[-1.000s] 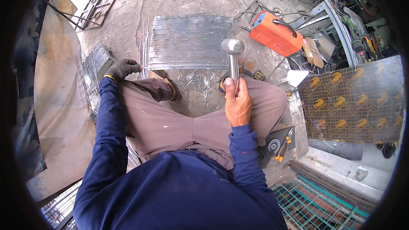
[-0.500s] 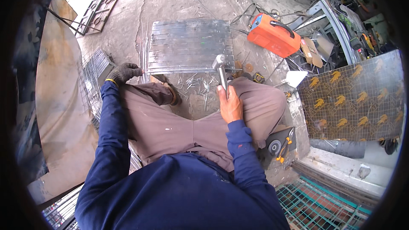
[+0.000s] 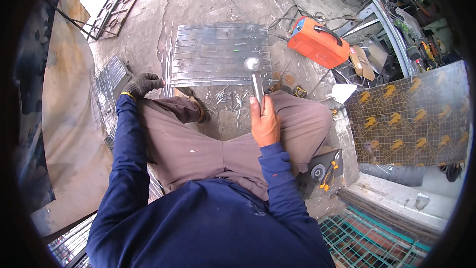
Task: Straightening a thin metal rod using a hammer on a flat metal surface.
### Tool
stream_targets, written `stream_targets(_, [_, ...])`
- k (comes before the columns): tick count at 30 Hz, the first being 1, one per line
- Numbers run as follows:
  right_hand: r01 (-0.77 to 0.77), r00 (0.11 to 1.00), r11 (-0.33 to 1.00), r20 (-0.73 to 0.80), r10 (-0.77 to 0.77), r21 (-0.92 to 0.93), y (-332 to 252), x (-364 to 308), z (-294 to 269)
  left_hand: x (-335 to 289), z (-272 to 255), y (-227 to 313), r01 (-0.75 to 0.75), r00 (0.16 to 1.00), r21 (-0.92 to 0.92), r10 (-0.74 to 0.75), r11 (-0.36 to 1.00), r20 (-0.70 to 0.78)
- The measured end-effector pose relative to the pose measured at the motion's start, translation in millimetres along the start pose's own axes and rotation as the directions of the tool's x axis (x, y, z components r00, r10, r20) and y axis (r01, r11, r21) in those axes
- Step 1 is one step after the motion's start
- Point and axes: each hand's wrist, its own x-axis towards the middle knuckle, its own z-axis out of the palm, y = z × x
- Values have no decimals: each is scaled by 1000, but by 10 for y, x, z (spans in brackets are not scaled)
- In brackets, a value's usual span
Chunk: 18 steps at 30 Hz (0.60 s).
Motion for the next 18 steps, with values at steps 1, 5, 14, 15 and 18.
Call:
stream_targets(1, [-27,998,992,53,34,-120,115,-13,48,-15,27,-9,-17,998,-12,17,1000,-54])
stream_targets(5, [-39,997,988,59,49,-149,81,15,6,6,3,-62,8,996,-44,-12,999,-90])
stream_targets(14, [-166,980,947,-60,189,274,-391,0,-382,6,-65,-217,-9,996,-136,-4,991,-93])
stream_targets(15, [-202,977,953,-20,212,224,-386,9,-387,-6,-57,-196,-41,995,-156,26,987,-99])
stream_targets(18, [-146,989,986,-15,145,-76,191,55,-171,24,-55,-112,-18,998,-141,9,990,-63])
